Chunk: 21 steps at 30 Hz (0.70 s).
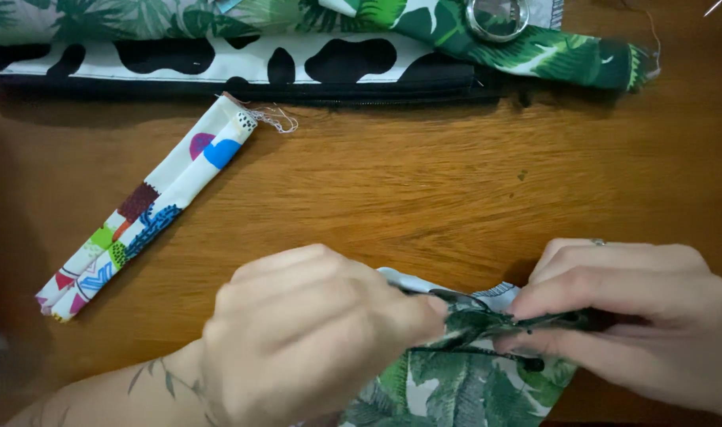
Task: Assembling a fabric pouch by aligning edges, trimming excess zipper tape with scissors, and folding the material.
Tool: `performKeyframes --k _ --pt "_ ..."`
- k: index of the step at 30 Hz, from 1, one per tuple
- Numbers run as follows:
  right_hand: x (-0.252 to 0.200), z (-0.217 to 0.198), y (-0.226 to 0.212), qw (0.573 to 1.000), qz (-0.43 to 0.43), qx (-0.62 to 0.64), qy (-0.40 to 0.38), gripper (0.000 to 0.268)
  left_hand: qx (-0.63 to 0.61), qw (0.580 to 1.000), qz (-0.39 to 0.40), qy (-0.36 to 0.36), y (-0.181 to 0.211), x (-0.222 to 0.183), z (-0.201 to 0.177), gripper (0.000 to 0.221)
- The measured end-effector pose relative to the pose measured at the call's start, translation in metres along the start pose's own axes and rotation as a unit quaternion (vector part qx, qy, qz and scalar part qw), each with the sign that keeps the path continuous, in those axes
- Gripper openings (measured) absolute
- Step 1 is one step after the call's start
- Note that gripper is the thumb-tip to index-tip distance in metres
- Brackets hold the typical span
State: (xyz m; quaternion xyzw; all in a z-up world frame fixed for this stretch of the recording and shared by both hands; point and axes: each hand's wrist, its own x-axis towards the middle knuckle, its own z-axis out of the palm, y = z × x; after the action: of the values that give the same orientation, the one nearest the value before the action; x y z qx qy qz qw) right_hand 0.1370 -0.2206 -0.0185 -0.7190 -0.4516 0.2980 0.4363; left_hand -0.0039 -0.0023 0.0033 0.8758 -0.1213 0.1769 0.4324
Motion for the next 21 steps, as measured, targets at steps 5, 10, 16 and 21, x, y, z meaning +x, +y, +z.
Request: performKeyframes --k 5,10,16,21 --pt "0.0 0.001 -0.002 1.0 -0.005 -0.008 0.004 0.014 -0.042 0.994 -0.091 -0.05 0.002 -0.005 -0.008 0.036" --pt "0.0 0.006 0.001 0.998 -0.061 -0.014 0.028 0.017 0.052 0.998 0.037 0.004 -0.004 -0.004 0.001 0.057" --pt "-0.005 0.003 0.001 0.997 -0.07 -0.02 0.008 0.011 0.11 0.988 0.104 0.001 -0.006 -0.005 0.001 0.011" --pt "-0.007 0.005 -0.004 0.994 -0.098 -0.046 -0.009 0.005 0.085 0.991 0.099 -0.03 -0.005 -0.004 -0.002 0.042"
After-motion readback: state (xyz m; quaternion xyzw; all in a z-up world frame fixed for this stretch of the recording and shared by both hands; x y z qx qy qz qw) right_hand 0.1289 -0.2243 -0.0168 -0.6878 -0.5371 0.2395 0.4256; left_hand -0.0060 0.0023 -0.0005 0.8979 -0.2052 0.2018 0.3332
